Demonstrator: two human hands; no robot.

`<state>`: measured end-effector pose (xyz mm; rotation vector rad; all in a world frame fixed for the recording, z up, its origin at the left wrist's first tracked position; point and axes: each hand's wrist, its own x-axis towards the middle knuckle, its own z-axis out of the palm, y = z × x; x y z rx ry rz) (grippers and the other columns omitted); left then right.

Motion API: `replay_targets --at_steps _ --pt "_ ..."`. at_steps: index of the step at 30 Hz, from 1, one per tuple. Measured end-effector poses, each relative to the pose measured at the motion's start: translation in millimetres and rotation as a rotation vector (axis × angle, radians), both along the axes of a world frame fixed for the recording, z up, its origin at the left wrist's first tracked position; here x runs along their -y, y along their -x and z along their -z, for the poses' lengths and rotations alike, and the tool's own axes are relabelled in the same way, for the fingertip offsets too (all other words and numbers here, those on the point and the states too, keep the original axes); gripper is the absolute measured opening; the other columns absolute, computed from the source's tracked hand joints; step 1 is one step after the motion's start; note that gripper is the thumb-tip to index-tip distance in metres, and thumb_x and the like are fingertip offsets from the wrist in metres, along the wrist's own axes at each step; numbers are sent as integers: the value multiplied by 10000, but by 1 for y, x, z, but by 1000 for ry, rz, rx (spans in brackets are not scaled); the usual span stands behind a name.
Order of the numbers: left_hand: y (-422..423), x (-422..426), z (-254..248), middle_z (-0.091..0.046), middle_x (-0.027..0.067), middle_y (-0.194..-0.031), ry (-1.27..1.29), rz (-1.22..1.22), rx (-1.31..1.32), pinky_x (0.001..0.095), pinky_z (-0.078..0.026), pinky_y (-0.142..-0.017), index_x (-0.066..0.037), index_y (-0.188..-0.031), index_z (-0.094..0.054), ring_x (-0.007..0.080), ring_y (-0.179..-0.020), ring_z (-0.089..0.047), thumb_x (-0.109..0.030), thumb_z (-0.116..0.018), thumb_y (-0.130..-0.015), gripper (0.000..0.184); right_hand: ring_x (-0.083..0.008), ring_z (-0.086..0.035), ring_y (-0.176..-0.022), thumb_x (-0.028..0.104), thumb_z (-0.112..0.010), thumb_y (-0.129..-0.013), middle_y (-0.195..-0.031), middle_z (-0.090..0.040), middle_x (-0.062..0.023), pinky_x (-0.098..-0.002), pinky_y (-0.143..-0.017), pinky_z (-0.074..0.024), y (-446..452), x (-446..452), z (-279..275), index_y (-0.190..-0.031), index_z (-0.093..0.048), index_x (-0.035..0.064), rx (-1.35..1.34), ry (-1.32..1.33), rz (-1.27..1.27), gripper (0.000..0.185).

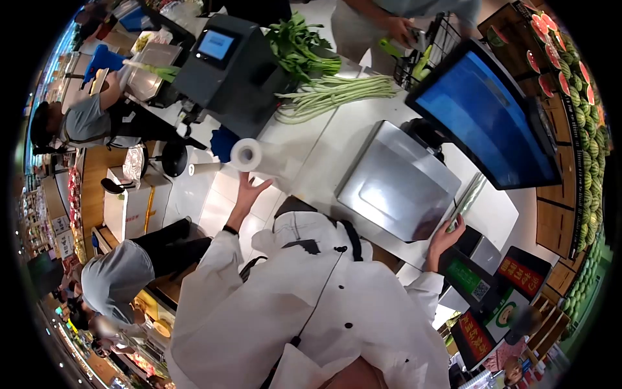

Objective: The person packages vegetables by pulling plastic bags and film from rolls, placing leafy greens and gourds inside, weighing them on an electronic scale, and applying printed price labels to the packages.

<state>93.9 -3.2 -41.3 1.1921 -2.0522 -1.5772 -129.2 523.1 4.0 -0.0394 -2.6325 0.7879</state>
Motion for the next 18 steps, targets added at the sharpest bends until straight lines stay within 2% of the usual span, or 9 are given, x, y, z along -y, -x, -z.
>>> replay_targets --at_steps 2,4,5,6,8,9,13,15,18 --pt "11 29 9 -465 126 -1338 -114 361 -7 331 -382 -1012 -30 -1345 -379 194 -1195 -476 -163 -843 -676 825 -280 -562 -1003 56 -559 -868 -1089 -569 -165 -356 -876 -444 -24 72 -28 -1154 -538 -21 -48 107 -180 297" --pt "31 39 -2 -509 110 -1285 -157 376 -149 323 -401 -987 -33 -1298 -439 189 -1163 -498 -168 -855 -657 776 -258 -575 -973 48 -576 -855 -1082 -586 -143 -334 -853 -456 -45 148 -45 -1129 -561 1 93 145 -479 278" --pt "40 42 -10 -553 94 -1233 -197 388 -289 315 -419 -962 -37 -1251 -500 183 -1132 -519 -174 -867 -638 727 -252 -578 -975 63 -596 -848 -1085 -603 -128 -326 -861 -450 -53 193 -55 -1121 -574 17 338 335 -654 277" --pt "47 48 -14 -553 94 -1233 -213 401 -293 315 -419 -962 -37 -1251 -500 183 -1132 -519 -174 -867 -638 727 -280 -555 -1065 123 -644 -842 -1175 -576 -137 -348 -919 -432 -60 228 -49 -1172 -556 29 551 365 -778 355" --pt "53 58 -22 -606 73 -1129 -154 598 -134 315 -452 -910 -29 -1192 -541 179 -1049 -565 -158 -865 -628 664 -336 -414 -1264 247 -721 -803 -1373 -418 -187 -380 -1049 -342 -73 293 -29 -1354 -403 41 631 229 -1068 668" --pt "59 59 -26 -616 80 -1121 -62 611 -173 321 -465 -893 -30 -1171 -549 188 -1010 -594 -179 -865 -608 662 -364 -383 -1280 292 -752 -770 -1392 -376 -232 -390 -1053 -338 -79 325 -18 -1397 -301 1 631 191 -1133 825" --pt "85 55 -18 -622 66 -1083 -20 537 -221 308 -466 -887 -15 -1192 -538 148 -991 -583 -157 -858 -620 671 -406 -366 -1281 289 -788 -721 -1371 -355 -278 -422 -1065 -322 -110 404 21 -1416 -197 11 608 289 -1025 954" --pt "96 55 -18 -618 110 -1115 -183 444 -240 324 -478 -883 -4 -1221 -498 192 -1015 -599 -201 -845 -621 721 -408 -350 -1291 285 -789 -720 -1373 -340 -286 -420 -1064 -323 -107 419 18 -1422 -165 7 647 379 -941 980" --pt "109 51 -48 -614 133 -1126 -299 390 -330 320 -494 -863 8 -1225 -486 214 -1013 -609 -231 -797 -697 658 -325 -351 -1298 210 -672 -841 -1362 -348 -214 -393 -1065 -313 -91 428 3 -1390 -205 16 783 762 -774 746"
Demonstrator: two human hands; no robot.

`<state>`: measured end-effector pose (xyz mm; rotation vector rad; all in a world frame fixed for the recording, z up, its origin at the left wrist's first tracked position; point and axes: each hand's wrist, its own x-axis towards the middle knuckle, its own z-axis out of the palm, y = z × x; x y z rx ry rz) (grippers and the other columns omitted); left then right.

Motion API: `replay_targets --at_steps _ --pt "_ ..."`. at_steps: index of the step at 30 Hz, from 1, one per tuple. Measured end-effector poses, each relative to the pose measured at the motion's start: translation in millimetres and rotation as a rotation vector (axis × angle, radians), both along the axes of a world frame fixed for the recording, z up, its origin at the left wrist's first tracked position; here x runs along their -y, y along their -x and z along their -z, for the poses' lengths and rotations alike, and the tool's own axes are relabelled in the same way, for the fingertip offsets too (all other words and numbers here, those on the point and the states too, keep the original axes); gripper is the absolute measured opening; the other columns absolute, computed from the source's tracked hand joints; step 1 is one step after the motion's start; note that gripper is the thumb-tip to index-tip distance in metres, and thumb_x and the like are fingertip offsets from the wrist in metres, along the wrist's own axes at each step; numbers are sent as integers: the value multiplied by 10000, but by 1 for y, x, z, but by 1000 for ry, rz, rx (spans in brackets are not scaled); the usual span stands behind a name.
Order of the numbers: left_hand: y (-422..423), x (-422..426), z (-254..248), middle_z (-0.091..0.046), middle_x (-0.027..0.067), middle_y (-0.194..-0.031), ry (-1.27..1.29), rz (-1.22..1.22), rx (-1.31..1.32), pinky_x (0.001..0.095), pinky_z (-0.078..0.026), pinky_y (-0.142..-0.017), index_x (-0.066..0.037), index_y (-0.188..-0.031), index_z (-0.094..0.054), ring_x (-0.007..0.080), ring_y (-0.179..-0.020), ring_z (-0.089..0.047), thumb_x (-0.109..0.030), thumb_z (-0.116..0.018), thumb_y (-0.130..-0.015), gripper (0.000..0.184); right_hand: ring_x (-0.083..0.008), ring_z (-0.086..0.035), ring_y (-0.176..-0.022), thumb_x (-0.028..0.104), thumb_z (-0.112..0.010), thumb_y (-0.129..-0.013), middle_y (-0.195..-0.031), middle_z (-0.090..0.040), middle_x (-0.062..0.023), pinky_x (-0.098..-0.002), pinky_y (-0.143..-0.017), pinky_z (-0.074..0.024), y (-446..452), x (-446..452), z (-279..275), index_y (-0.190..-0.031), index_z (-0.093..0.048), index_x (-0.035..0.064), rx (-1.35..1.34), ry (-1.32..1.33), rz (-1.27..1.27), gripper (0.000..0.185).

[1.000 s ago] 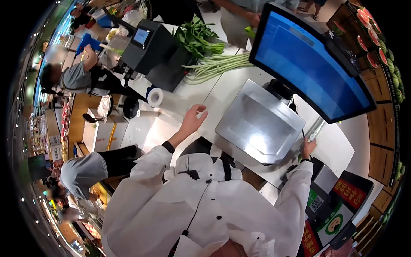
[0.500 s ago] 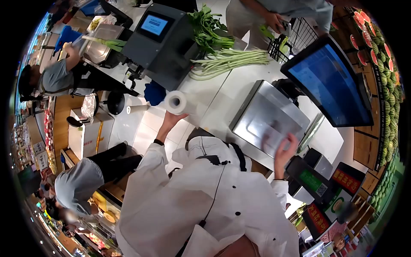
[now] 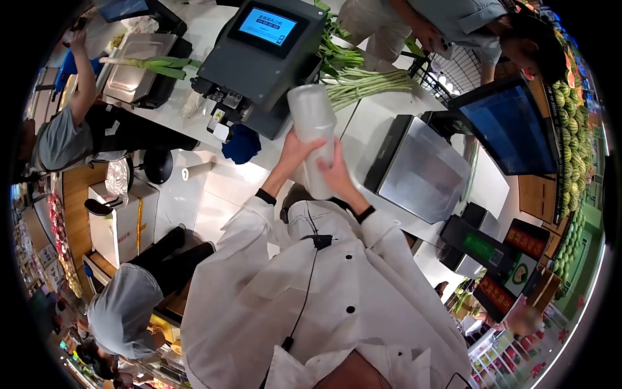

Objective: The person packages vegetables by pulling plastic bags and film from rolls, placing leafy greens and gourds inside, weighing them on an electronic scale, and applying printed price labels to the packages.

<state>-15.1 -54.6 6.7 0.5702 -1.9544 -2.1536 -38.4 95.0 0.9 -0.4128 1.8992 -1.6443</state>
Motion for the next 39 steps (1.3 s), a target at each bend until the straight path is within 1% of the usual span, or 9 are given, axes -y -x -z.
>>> replay_targets --at_steps 3,6,9,17,21,24,28,33,39 --pt "11 -1 -37 -603 120 -1128 -673 36 191 321 -507 -850 8 -1253 -459 183 -988 -611 -319 -655 -873 538 -246 -368 -1278 172 -561 -928 -1329 -381 -145 -364 -1057 -308 39 -21 8 -1355 -257 35 -133 74 174 542" --pt "20 -9 -38 -588 130 -1157 -981 126 174 334 -508 -881 3 -1278 -435 191 -1013 -604 -359 -619 -901 554 -217 -444 -1219 278 -559 -948 -1322 -436 -109 -345 -1004 -380 47 -46 -62 -1371 -299 29 449 107 228 556" --pt "19 -19 -46 -570 134 -1194 -1016 231 191 348 -510 -901 -8 -1318 -407 206 -1048 -593 -384 -539 -944 547 -166 -525 -1128 361 -551 -944 -1270 -512 -66 -335 -957 -425 44 -68 -47 -1364 -374 43 667 110 -101 556" --pt "12 -35 -45 -605 131 -1142 -1294 352 234 358 -514 -893 -25 -1292 -469 205 -1023 -608 -386 -530 -945 504 -197 -510 -1173 426 -517 -949 -1325 -481 -98 -356 -980 -418 -9 -82 -66 -1403 -317 40 964 374 179 629" --pt "16 -46 -53 -613 118 -1115 -1051 367 307 342 -524 -849 -13 -1259 -484 194 -992 -615 -352 -596 -915 496 -213 -496 -1184 408 -555 -933 -1298 -493 -78 -374 -977 -420 -29 -87 -61 -1400 -313 59 721 301 236 631" --pt "11 -65 -72 -617 104 -1084 -681 350 301 320 -527 -797 7 -1224 -486 179 -962 -617 -314 -655 -883 498 -281 -461 -1199 319 -727 -807 -1288 -443 -156 -392 -949 -436 -31 -100 -91 -1390 -265 12 -197 -161 223 805" --pt "5 -84 -46 -585 88 -1142 -491 249 352 307 -504 -821 -11 -1281 -422 164 -968 -597 -350 -608 -915 533 -354 -421 -1234 312 -776 -737 -1379 -320 -243 -431 -949 -431 -56 -65 -73 -1383 -230 -40 -402 -305 251 916" --pt "-19 -72 -33 -533 83 -1243 -825 356 260 345 -428 -968 -27 -1328 -389 189 -1111 -542 -453 -428 -976 553 -294 -670 -832 187 -681 -794 -915 -661 -189 -405 -742 -531 -30 -88 -61 -1190 -461 -28 -184 -328 363 501" --pt "-35 -70 -13 -551 199 -1224 -1226 314 262 385 -490 -931 22 -1348 -395 279 -1057 -593 -435 -508 -941 623 -140 -630 -578 -18 -457 -843 -728 -659 -124 -285 -473 -485 14 -147 -69 -1021 -575 -52 -84 -65 486 216"
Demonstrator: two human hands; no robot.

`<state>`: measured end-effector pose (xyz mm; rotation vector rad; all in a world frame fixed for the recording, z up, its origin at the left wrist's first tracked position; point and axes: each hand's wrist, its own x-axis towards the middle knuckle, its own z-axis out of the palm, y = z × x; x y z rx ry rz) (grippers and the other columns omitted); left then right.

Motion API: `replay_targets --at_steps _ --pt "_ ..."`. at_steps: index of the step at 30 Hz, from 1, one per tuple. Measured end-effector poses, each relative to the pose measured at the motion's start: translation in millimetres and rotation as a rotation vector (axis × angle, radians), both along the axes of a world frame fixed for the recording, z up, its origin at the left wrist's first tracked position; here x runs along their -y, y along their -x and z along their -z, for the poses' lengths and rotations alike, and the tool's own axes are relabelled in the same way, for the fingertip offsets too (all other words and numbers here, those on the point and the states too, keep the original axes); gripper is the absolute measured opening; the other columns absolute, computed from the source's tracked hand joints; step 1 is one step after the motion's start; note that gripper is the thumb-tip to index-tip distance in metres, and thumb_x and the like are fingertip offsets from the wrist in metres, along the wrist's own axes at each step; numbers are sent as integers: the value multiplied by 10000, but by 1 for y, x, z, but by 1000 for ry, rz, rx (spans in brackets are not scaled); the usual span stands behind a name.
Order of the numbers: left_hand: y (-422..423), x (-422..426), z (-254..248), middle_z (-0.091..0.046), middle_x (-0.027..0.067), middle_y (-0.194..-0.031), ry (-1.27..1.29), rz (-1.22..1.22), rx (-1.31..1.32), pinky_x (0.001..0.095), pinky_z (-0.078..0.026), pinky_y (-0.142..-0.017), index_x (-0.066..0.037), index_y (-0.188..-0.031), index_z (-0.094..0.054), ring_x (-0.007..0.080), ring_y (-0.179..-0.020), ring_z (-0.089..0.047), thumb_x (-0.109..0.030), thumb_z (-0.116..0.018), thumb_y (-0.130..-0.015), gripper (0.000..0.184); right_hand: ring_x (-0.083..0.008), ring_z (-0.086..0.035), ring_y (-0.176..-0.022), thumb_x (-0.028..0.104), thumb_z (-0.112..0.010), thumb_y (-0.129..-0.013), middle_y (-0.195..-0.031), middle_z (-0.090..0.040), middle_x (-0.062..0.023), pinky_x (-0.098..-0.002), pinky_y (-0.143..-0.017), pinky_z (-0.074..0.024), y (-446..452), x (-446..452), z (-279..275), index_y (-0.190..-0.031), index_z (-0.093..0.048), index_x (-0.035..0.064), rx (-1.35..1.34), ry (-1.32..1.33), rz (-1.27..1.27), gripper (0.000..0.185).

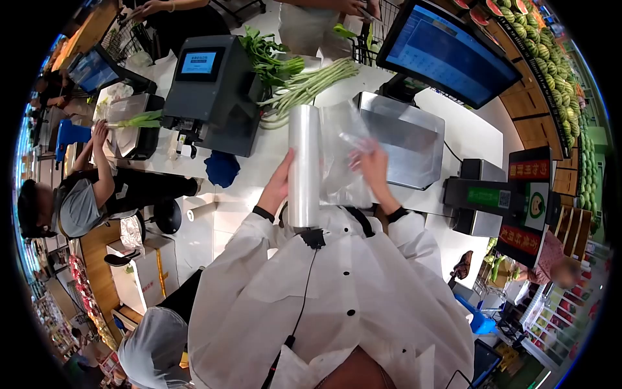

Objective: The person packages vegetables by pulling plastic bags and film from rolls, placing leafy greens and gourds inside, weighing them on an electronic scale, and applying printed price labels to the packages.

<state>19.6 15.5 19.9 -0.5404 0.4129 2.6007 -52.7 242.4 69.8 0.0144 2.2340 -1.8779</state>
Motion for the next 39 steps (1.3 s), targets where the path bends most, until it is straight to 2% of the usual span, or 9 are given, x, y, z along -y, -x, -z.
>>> replay_targets --at_steps 4,8,10,13,18,20,26,33,39 --pt "4 23 1 -555 224 -1218 -293 -21 -142 415 -500 -920 23 -1337 -410 305 -1092 -585 -536 -529 -876 734 -121 -587 -527 82 -508 -903 -598 -603 -82 -258 -461 -451 26 -38 -31 -1035 -581 -43 -100 -337 25 196" --pt "-4 42 2 -534 223 -1251 -168 -78 -119 461 -482 -949 28 -1348 -391 322 -1099 -580 -494 -565 -873 727 -127 -596 -586 216 -599 -896 -661 -611 -65 -260 -529 -466 24 -39 -14 -1012 -608 -20 -199 -207 121 263" --pt "-3 39 -3 -531 224 -1256 -202 -72 -119 455 -477 -956 28 -1346 -395 324 -1109 -573 -476 -583 -868 720 -139 -617 -690 273 -669 -848 -778 -639 -56 -285 -618 -492 14 -21 -19 -985 -628 2 447 328 175 306" --pt "0 45 11 -524 228 -1243 -64 -64 -81 446 -483 -944 31 -1348 -386 336 -1107 -561 -480 -634 -821 774 -148 -620 -758 298 -698 -824 -847 -638 -44 -312 -667 -503 8 -10 3 -981 -636 18 641 483 93 327" --pt "-3 58 -15 -499 222 -1254 136 53 -170 434 -479 -945 27 -1359 -359 337 -1110 -545 -476 -687 -773 839 -129 -589 -668 180 -608 -886 -737 -590 -14 -283 -606 -496 16 -4 11 -960 -633 10 523 308 130 187" --pt "-4 59 -19 -497 208 -1257 -105 52 -309 438 -458 -970 13 -1371 -346 324 -1114 -543 -484 -680 -782 840 -87 -506 -588 125 -532 -927 -683 -541 8 -248 -537 -430 16 -4 8 -926 -630 22 224 237 273 142" --pt "-15 64 1 -512 180 -1227 78 -91 -78 455 -454 -970 9 -1370 -340 329 -1117 -534 -501 -669 -781 846 -45 -377 -563 116 -482 -964 -635 -453 40 -214 -503 -292 15 -9 -70 -920 -621 46 -531 -146 293 162" --pt "-8 75 21 -516 201 -1213 -70 -36 10 440 -453 -975 17 -1357 -356 321 -1110 -546 -358 -731 -726 824 -39 -389 -574 104 -504 -959 -650 -489 43 -208 -513 -302 25 -92 -70 -929 -637 24 -437 -338 353 158" --pt "7 71 10 -574 193 -1170 194 147 -340 391 -489 -929 48 -1268 -447 281 -1073 -584 -361 -755 -654 799 -38 -414 -598 84 -496 -949 -675 -524 31 -201 -531 -326 6 -125 -40 -910 -635 -11 -394 -385 474 173"
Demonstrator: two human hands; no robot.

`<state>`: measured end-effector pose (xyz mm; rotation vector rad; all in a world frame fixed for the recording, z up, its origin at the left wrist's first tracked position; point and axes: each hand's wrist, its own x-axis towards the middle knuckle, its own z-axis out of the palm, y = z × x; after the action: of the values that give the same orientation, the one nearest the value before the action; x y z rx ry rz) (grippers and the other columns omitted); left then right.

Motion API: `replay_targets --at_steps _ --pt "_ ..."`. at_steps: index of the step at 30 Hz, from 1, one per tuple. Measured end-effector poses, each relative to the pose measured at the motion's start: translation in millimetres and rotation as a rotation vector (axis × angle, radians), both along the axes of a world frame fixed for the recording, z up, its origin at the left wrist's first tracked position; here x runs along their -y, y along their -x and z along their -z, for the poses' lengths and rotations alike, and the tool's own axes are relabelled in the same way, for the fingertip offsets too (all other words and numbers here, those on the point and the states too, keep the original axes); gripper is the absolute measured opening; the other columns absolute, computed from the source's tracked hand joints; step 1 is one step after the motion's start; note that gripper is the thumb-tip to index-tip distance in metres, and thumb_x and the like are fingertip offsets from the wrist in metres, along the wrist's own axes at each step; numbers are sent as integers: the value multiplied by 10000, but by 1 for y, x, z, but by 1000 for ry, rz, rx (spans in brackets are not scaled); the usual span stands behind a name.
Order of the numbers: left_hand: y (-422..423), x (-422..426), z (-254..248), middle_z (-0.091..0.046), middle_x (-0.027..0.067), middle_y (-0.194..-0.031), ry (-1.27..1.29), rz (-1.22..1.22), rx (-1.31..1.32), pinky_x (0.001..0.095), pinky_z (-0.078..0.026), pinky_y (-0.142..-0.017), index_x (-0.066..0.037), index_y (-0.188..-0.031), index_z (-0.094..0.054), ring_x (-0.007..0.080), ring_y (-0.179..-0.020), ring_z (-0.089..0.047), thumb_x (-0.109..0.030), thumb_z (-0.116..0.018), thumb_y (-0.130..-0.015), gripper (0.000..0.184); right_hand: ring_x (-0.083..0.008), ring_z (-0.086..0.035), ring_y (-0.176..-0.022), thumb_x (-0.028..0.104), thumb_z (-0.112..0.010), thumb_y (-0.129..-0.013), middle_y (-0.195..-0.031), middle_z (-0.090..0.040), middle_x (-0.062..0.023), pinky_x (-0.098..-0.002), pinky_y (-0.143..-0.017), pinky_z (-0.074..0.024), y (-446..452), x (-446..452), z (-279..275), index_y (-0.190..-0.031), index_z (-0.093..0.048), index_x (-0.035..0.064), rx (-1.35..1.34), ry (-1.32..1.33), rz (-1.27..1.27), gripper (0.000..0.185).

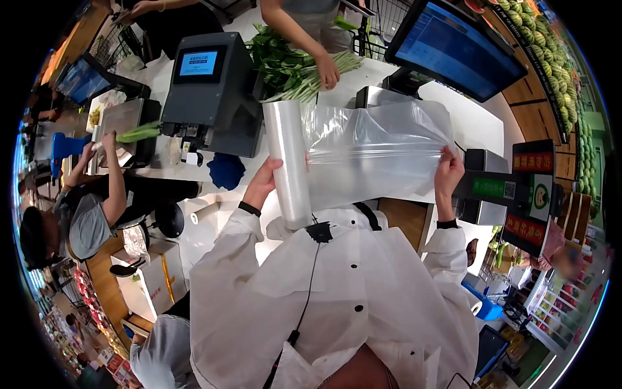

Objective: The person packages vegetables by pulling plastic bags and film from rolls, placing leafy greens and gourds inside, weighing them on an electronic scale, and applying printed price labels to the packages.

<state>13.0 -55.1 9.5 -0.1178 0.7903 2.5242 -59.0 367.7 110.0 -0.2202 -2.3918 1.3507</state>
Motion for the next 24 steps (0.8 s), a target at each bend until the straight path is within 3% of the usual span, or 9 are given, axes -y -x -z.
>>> replay_targets --at_steps 8,10,11,12,14,16,18,20,24 --pt "16 -24 -56 -597 173 -1136 208 172 -297 387 -459 -945 29 -1265 -452 274 -1066 -588 -272 -747 -616 774 -95 -510 -645 12 -497 -887 -698 -593 -16 -247 -592 -413 -18 -63 36 -891 -635 -26 -130 -182 155 143" --pt "5 -17 -54 -602 167 -1128 210 174 -297 384 -454 -945 22 -1271 -448 268 -1066 -588 -252 -749 -608 778 -143 -583 -715 56 -524 -892 -833 -662 -42 -276 -674 -471 -27 -164 50 -1016 -651 -30 -303 46 420 197" --pt "-7 3 -53 -604 154 -1110 271 130 -207 383 -459 -923 20 -1249 -467 266 -1039 -593 -299 -766 -602 781 -187 -624 -765 46 -526 -862 -857 -680 -83 -320 -718 -499 -46 -210 26 -1023 -658 -22 -66 -366 669 219" --pt "-6 22 -53 -607 141 -1092 335 80 -132 382 -464 -902 17 -1227 -486 263 -1013 -598 -346 -783 -596 787 -187 -619 -743 77 -518 -887 -838 -681 -91 -309 -705 -499 -68 -255 17 -1012 -665 -22 -187 -541 559 217" --pt "12 39 -52 -609 126 -1078 501 54 -189 366 -462 -896 7 -1222 -483 234 -1001 -596 -329 -799 -604 771 -63 -481 -577 272 -531 -964 -654 -563 14 -211 -534 -388 -92 -271 -19 -921 -653 -15 -146 -285 318 315" --pt "0 39 -53 -610 110 -1064 675 76 -192 349 -460 -891 -4 -1216 -480 205 -990 -593 -311 -815 -611 756 2 -384 -526 312 -539 -965 -583 -432 82 -180 -468 -276 -106 -230 -52 -854 -639 34 57 -123 259 315" --pt "10 21 -53 -602 119 -1109 1236 -259 -346 335 -455 -888 19 -1221 -469 209 -986 -589 -203 -831 -579 769 12 -322 -489 296 -548 -962 -558 -368 107 -189 -435 -209 -109 -208 -40 -819 -627 81 61 165 221 270" --pt "10 14 -33 -602 115 -1103 1293 -382 -402 317 -455 -863 26 -1190 -487 209 -954 -582 -197 -845 -593 731 -5 -402 -508 267 -544 -965 -621 -472 76 -192 -442 -284 -112 -189 -43 -921 -654 52 126 271 124 246" --pt "-2 12 12 -618 106 -1061 1386 -520 -366 320 -456 -868 32 -1127 -539 193 -948 -577 -147 -850 -633 611 -15 -476 -600 297 -560 -956 -687 -549 60 -188 -546 -371 -109 -119 -62 -892 -650 46 223 374 158 275"
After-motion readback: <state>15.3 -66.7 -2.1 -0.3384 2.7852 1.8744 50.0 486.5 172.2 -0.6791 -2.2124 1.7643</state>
